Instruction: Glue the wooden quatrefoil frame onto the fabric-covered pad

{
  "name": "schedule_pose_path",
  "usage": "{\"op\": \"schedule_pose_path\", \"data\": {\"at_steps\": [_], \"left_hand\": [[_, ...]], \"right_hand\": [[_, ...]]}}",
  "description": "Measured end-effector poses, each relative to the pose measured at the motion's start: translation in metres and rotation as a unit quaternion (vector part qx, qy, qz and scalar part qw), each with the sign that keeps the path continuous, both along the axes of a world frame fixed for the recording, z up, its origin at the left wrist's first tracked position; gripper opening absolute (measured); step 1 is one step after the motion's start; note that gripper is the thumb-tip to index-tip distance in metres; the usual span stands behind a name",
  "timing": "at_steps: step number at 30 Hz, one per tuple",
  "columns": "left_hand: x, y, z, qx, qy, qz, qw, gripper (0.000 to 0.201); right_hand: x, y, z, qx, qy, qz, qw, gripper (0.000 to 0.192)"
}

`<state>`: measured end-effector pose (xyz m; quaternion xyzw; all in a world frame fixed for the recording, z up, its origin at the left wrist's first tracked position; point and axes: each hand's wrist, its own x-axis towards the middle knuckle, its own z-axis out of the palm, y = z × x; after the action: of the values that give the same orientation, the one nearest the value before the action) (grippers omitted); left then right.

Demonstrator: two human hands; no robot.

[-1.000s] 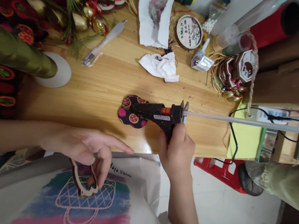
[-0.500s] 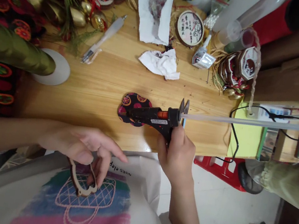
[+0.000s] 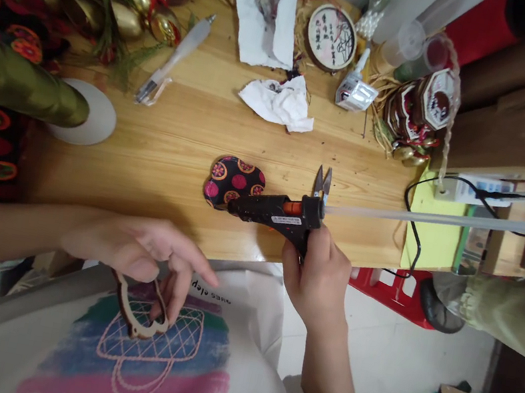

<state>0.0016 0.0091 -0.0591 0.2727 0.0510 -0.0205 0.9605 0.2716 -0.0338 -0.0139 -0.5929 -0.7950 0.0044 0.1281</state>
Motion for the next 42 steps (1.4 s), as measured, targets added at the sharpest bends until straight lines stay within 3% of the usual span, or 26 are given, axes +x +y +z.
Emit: {"op": "schedule_pose_path", "data": {"at_steps": [11,25,39,42], "left_hand": [[0.0,0.001,-0.001,0.017,-0.012,-0.002,1.0,0.066],[0.0,-0.001,-0.001,0.002,-0.01,0.005,1.0,0.061],[0.003,-0.003,0.0,-0.032,-0.002,0.004,0.999,0.057],[0.002,-0.004,0.0,-0.029,-0.004,0.005,1.0,0.057]], "right_hand": [[0.009,-0.003,0.001,0.011,-0.037,-0.003,0.999,0.013],[-0.009,0.007,-0.002,-0.015,0.001,0.007,1.0,0.011],[-0.018,0.022,-0.01,0.002,0.023,-0.004,1.0,0.033],[-0.02,0.024,-0.01,-0.006,0.024,-0.003,1.0,0.03]]}}
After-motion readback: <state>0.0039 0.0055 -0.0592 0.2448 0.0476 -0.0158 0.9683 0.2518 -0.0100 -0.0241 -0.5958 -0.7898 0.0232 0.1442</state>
